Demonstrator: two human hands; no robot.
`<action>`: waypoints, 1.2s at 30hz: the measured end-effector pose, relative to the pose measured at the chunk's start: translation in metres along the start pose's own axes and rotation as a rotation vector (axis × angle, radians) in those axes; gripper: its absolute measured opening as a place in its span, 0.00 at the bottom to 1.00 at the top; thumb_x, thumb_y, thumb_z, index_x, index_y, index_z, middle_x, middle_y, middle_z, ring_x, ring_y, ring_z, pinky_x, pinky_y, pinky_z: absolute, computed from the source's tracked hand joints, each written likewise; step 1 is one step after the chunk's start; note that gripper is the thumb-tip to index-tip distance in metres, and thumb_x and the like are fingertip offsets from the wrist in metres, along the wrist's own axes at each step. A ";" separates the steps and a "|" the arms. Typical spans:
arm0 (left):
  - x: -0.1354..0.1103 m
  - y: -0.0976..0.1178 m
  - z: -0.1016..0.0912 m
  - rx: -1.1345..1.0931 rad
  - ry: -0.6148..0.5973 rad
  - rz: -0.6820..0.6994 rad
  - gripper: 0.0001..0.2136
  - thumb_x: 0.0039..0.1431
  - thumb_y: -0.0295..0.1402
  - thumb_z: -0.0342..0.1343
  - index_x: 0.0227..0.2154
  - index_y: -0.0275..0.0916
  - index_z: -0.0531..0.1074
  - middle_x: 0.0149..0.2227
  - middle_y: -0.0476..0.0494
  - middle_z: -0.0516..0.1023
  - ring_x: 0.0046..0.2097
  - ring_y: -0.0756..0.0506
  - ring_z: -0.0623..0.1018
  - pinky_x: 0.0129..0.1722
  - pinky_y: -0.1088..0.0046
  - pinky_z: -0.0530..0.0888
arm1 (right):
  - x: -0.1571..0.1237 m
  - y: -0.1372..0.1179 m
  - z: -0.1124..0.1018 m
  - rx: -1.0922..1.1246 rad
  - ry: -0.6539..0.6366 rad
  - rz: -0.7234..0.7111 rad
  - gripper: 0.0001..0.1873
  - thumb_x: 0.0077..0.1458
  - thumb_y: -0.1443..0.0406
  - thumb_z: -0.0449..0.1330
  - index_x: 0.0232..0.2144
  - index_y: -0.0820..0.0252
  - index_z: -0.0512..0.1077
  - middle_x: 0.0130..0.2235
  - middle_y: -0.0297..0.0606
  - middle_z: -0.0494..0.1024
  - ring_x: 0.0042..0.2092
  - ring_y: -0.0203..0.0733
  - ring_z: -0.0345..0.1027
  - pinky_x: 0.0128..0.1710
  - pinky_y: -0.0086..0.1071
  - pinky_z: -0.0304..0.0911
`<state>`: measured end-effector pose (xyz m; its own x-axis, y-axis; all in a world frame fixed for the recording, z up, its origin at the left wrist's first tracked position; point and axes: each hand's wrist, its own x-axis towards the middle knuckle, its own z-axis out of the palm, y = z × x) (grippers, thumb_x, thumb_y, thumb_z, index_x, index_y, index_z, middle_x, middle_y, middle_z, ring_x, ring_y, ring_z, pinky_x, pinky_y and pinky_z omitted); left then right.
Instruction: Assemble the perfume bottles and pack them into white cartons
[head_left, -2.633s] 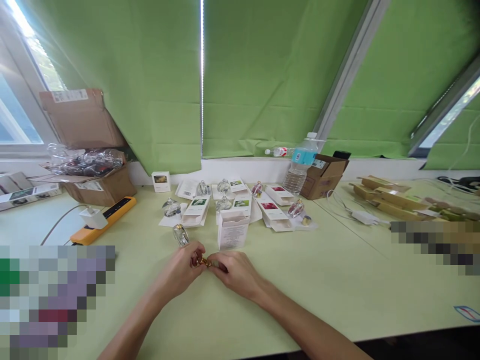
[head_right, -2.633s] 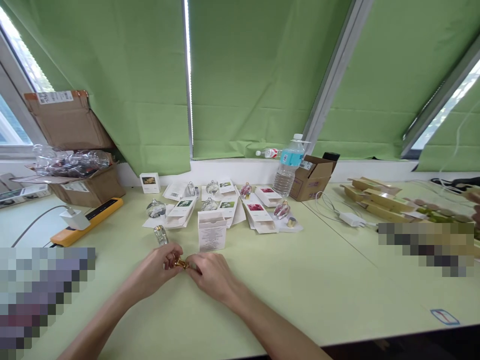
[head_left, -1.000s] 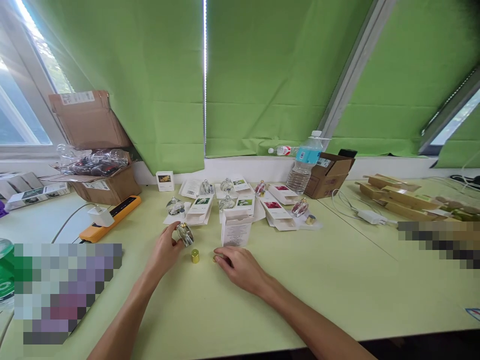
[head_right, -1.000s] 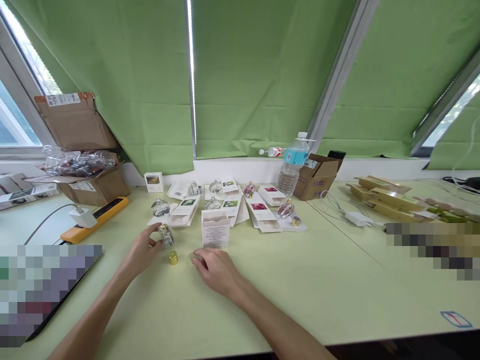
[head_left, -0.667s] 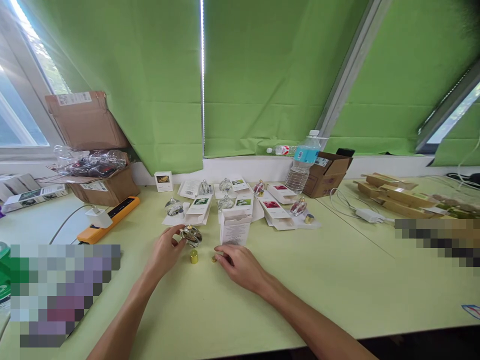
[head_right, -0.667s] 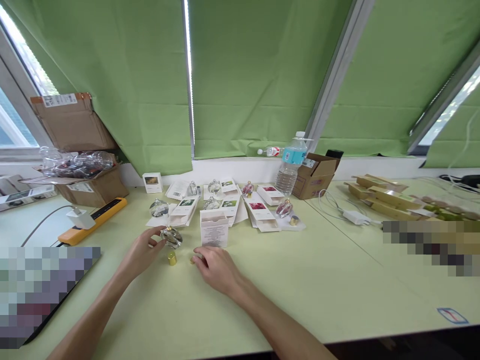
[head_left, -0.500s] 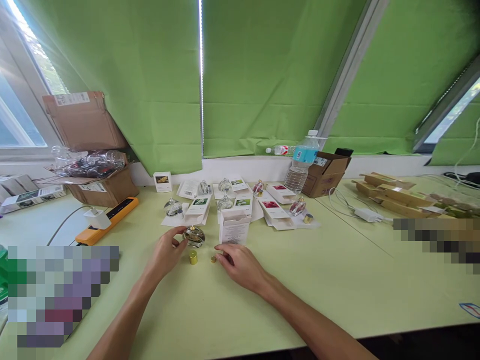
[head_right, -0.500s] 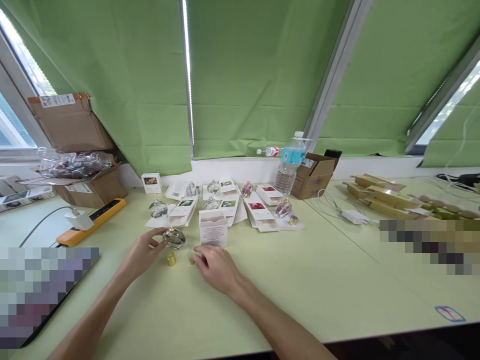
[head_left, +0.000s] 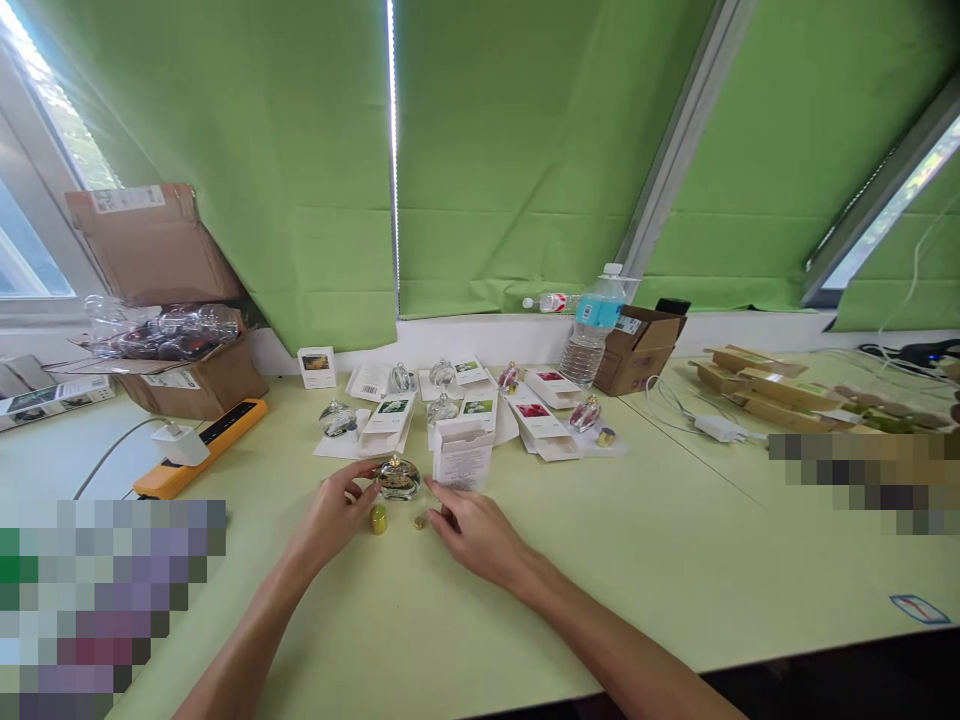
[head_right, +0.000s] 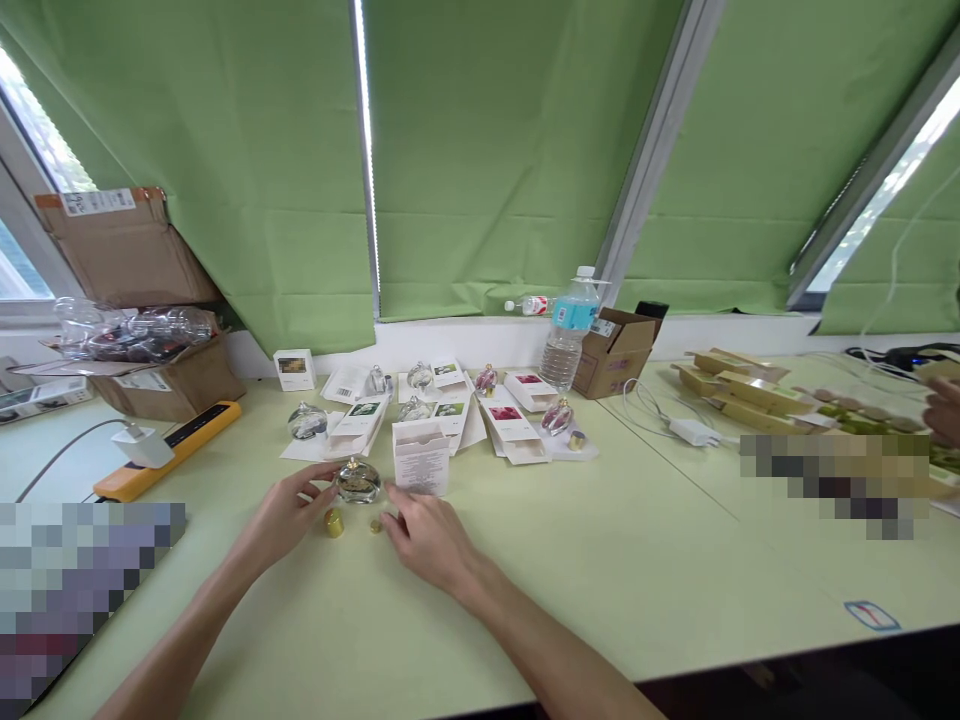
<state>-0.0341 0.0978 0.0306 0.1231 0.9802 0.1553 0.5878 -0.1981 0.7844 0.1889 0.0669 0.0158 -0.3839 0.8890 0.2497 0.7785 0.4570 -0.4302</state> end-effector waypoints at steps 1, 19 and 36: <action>0.000 0.000 0.001 -0.007 -0.004 0.002 0.19 0.55 0.44 0.52 0.47 0.43 0.73 0.41 0.46 0.80 0.31 0.47 0.76 0.30 0.70 0.75 | 0.000 0.000 0.000 -0.006 0.003 -0.001 0.24 0.62 0.60 0.49 0.60 0.58 0.60 0.39 0.41 0.79 0.38 0.44 0.72 0.35 0.31 0.59; -0.001 0.009 0.009 -0.044 -0.061 0.053 0.18 0.55 0.43 0.52 0.45 0.42 0.74 0.36 0.46 0.79 0.29 0.48 0.74 0.28 0.71 0.74 | 0.000 0.002 -0.002 -0.099 0.017 0.095 0.15 0.63 0.58 0.47 0.44 0.58 0.69 0.30 0.37 0.78 0.29 0.40 0.68 0.28 0.30 0.47; -0.005 0.011 0.013 0.016 -0.125 0.122 0.18 0.58 0.44 0.50 0.47 0.43 0.74 0.37 0.45 0.79 0.32 0.47 0.76 0.31 0.70 0.75 | -0.004 0.005 -0.007 -0.192 0.079 0.131 0.18 0.64 0.59 0.46 0.30 0.58 0.71 0.26 0.35 0.77 0.26 0.36 0.67 0.26 0.30 0.44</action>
<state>-0.0180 0.0911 0.0304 0.2926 0.9406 0.1719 0.5748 -0.3167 0.7545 0.1977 0.0656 0.0193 -0.2390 0.9320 0.2726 0.9023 0.3169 -0.2924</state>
